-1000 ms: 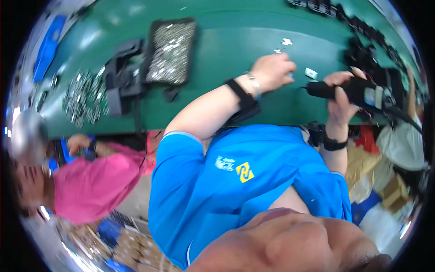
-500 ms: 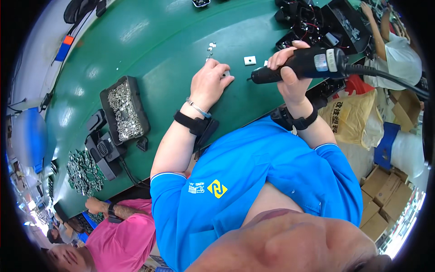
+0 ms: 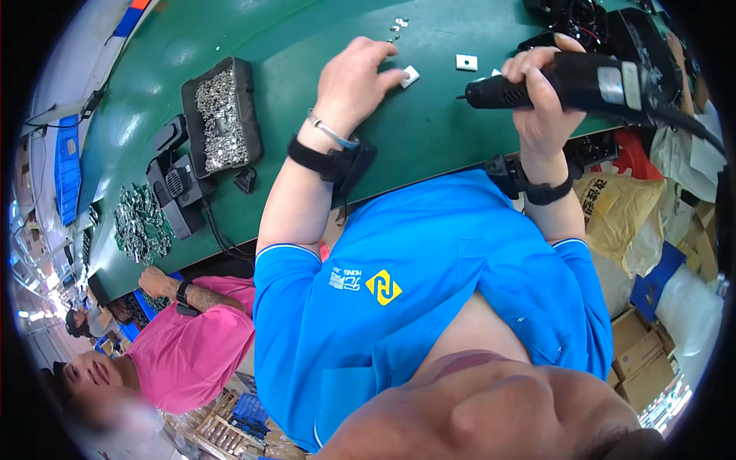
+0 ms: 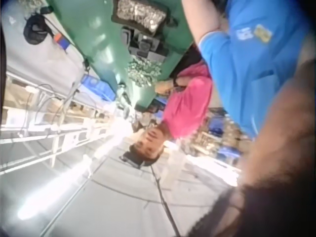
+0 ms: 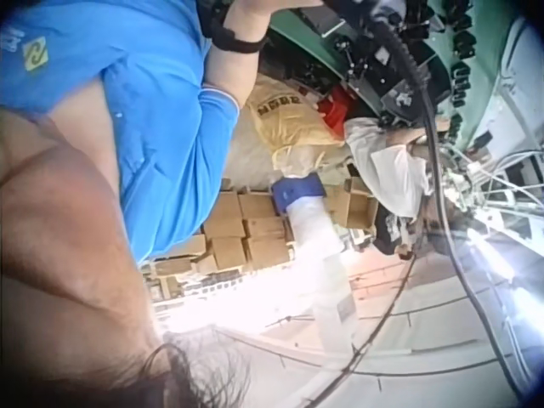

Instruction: Assemble small electronic devices using an electric screwdriver to secure housings with screws.

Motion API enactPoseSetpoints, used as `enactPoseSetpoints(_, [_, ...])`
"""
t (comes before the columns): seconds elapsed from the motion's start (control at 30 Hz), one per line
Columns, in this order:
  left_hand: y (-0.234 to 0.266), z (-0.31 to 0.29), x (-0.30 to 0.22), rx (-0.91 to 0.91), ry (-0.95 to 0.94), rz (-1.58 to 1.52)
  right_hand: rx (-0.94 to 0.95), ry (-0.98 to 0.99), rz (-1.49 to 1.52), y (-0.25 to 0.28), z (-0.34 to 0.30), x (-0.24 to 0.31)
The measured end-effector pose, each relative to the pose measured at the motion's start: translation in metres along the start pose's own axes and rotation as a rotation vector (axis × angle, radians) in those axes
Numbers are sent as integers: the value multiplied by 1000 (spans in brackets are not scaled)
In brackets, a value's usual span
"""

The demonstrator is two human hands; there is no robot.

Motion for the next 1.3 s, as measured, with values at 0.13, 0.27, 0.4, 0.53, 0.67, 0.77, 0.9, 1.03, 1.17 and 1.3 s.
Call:
enactPoseSetpoints(0.13, [18,8,12,-52,47,85,46,40,48,-2,3,9])
enactPoseSetpoints(0.27, [2,21,16,35,71,109,48,36,38,-3,9,7])
enactPoseSetpoints(0.4, [-5,27,22,69,112,99,35,8,69,-1,9,-1])
enactPoseSetpoints(0.53, [-1,23,30,27,118,47,40,-33,-5,-4,7,-8])
enactPoseSetpoints(0.67, [1,26,24,-21,56,-30,37,-40,-15,-3,7,-7])
enactPoseSetpoints(0.77, [2,28,18,-37,-10,-76,-9,-57,-88,2,2,-9])
enactPoseSetpoints(0.9, [0,24,38,-25,258,-248,3,-143,-150,-6,2,-12])
enactPoseSetpoints(1.03, [3,24,42,-97,226,-353,-92,-134,-185,4,1,-9])
enactPoseSetpoints(1.17, [-2,19,45,-117,284,-664,-113,-92,-193,6,-4,-7])
enactPoseSetpoints(1.3, [2,17,37,-93,271,-674,-120,-133,-185,8,1,-8])
Point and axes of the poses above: each hand's wrist, its own z-axis towards the middle knuckle, its own y-axis out of the back of the hand, x = y × z, the point moved 8 cm from there along z, towards the middle knuckle, and after that the axes turned 9 degrees about -z, right-handed, at the moved point
